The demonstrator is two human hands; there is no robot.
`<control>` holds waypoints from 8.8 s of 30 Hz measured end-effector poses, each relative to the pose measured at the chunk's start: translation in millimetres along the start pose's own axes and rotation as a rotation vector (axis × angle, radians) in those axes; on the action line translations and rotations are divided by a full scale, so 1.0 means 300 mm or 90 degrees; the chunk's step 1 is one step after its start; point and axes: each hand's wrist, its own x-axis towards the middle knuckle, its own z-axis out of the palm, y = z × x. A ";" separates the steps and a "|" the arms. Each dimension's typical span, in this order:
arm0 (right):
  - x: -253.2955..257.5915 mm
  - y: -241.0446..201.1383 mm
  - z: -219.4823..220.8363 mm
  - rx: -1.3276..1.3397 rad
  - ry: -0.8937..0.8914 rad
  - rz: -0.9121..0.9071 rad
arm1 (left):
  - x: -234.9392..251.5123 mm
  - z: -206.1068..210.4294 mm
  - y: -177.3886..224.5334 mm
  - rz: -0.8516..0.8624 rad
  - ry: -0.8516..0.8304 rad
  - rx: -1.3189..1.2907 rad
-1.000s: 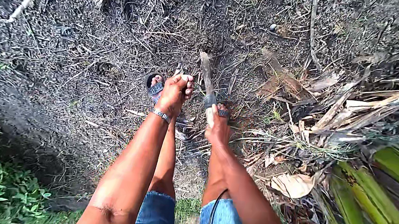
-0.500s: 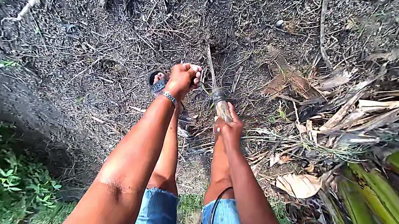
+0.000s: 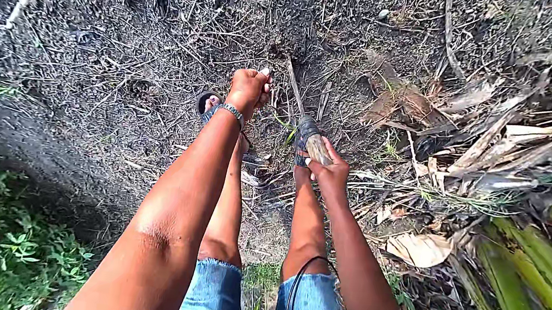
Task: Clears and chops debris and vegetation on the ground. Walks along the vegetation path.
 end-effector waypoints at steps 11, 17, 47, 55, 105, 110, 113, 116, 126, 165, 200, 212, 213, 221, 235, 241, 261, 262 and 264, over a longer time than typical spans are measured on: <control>0.022 -0.223 0.014 -0.669 -0.151 -0.111 | -0.071 -0.021 -0.088 -0.030 0.035 -0.093; -0.022 0.049 0.241 -0.599 -0.126 -0.030 | -0.074 -0.031 -0.150 -0.043 0.039 -0.147; 0.356 -0.210 -0.215 -0.106 -0.237 0.016 | 0.065 0.070 -0.038 -0.094 0.008 -0.014; 0.023 -0.294 -0.165 -0.331 -0.152 -0.119 | -0.115 -0.003 -0.061 -0.053 -0.013 -0.078; 0.516 -1.206 0.302 -0.438 -0.162 -0.031 | -0.188 -0.381 0.639 0.033 -0.039 -0.393; 0.732 -1.500 0.096 -0.407 -0.219 0.027 | -0.041 -0.319 0.786 0.081 -0.068 -0.296; 0.804 -1.632 0.049 -0.372 -0.259 0.054 | 0.064 -0.284 0.871 0.045 -0.039 -0.303; 0.856 -1.671 0.022 -0.356 -0.278 0.065 | 0.143 -0.249 0.934 0.005 -0.014 -0.295; 0.909 -1.653 -0.030 -0.339 -0.313 0.070 | 0.274 -0.129 1.058 -0.086 0.053 -0.126; 0.692 -2.244 0.185 -0.739 -0.085 -0.230 | -0.085 -0.602 1.068 -0.043 0.102 -0.394; 1.319 -2.652 0.194 -0.349 -0.315 0.113 | 0.422 -0.379 1.889 -0.061 0.015 -0.282; 1.358 -2.635 0.148 -0.312 -0.371 0.099 | 0.577 -0.294 2.017 -0.142 0.083 -0.269; 1.359 -2.639 0.148 -0.318 -0.376 0.097 | 0.576 -0.293 2.021 -0.146 0.083 -0.271; 1.201 -2.516 0.113 -0.398 -0.323 0.016 | 0.449 -0.328 2.007 -0.117 0.090 -0.306; 1.073 -2.482 0.347 -0.558 -0.286 0.050 | 0.136 -0.362 2.140 -0.103 0.158 -0.465; 1.084 -2.908 0.022 -0.709 -0.290 -0.133 | 0.169 -0.410 2.318 -0.040 0.130 -0.517; 1.469 -2.954 0.827 -0.696 -0.035 -0.107 | 0.318 -0.969 2.340 0.032 0.011 -0.536; 1.423 -2.896 0.861 -0.674 -0.047 -0.079 | 0.285 -0.997 2.336 0.049 -0.013 -0.514; 1.409 -2.872 0.985 -0.603 -0.050 -0.058 | 0.294 -1.067 2.382 0.101 -0.045 -0.467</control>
